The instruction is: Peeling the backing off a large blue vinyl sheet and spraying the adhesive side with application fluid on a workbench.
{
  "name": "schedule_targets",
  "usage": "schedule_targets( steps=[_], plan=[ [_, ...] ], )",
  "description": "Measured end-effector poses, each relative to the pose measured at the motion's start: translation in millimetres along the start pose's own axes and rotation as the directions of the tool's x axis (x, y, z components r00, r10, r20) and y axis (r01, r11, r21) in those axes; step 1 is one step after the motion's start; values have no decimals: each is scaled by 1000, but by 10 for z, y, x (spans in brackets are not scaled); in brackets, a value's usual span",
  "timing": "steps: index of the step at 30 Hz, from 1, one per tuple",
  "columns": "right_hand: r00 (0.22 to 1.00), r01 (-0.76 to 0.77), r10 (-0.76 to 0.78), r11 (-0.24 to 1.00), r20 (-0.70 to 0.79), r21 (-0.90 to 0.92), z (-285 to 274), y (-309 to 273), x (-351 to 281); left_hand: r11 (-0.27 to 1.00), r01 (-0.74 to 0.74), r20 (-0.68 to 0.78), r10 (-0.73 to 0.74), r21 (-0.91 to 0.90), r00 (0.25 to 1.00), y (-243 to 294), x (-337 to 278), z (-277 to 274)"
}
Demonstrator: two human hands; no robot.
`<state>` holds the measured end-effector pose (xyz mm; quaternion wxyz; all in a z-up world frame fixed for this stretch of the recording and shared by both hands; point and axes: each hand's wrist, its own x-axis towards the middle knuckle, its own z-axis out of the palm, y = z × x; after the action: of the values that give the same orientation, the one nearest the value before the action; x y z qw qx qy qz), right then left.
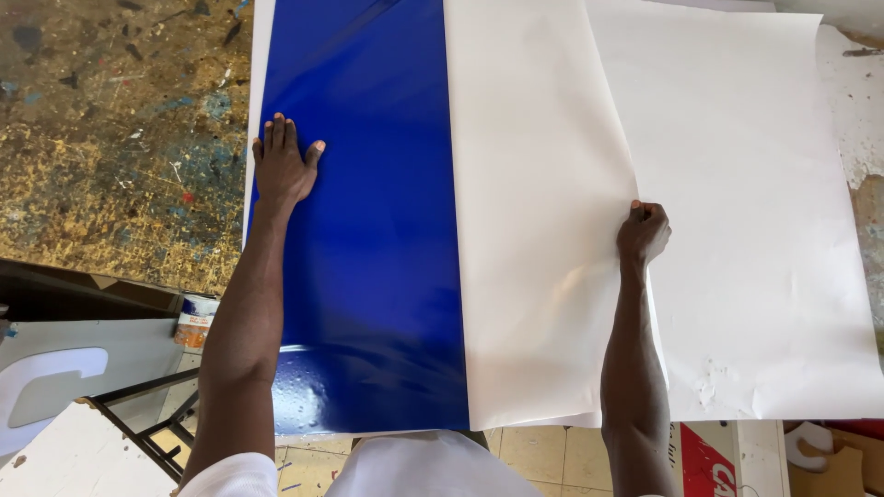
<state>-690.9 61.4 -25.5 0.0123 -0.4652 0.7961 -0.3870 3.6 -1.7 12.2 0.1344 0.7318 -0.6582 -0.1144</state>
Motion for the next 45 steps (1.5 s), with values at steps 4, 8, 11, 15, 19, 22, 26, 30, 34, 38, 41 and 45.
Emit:
schedule_targets(
  steps=[4,8,11,15,19,22,26,30,34,38,41,45],
  plan=[
    [1000,-16,16,1000,-21,-11,-66,199,42,1000,21,18,-21,7,1000,-1,19,4],
    [998,-53,53,999,-38,-8,-173,287,54,1000,16,11,-16,11,1000,-14,35,9],
    [996,-64,62,998,-57,-23,-233,335,26,1000,13,0,-13,28,1000,2,27,-14],
    [997,-64,62,998,-52,-26,-297,327,-17,998,-4,-10,4,59,1000,-92,181,175],
    [997,-76,76,997,-13,-29,-308,244,-71,972,-159,-348,211,173,914,360,118,343],
    [996,-81,80,996,-31,-26,-273,232,-100,909,-375,-399,416,180,817,1281,-321,304],
    [997,-71,70,997,-39,-13,-248,325,-99,882,-467,-54,470,60,881,2112,-1108,498],
    [994,-78,82,995,-76,58,-224,362,-76,918,-396,-5,396,4,918,2197,-1378,618],
    [998,-52,46,988,45,147,-320,645,-97,928,-373,33,373,0,927,2163,-1699,566],
    [951,-169,105,964,292,204,-751,461,-440,929,-365,94,369,-54,925,2117,-1905,509],
    [912,-221,131,955,390,198,-1063,365,-793,921,-379,70,386,-92,920,2047,-2129,449],
    [869,-283,189,948,457,146,-1285,535,-1190,920,-379,81,387,-102,918,1967,-2411,528]
  ],
)
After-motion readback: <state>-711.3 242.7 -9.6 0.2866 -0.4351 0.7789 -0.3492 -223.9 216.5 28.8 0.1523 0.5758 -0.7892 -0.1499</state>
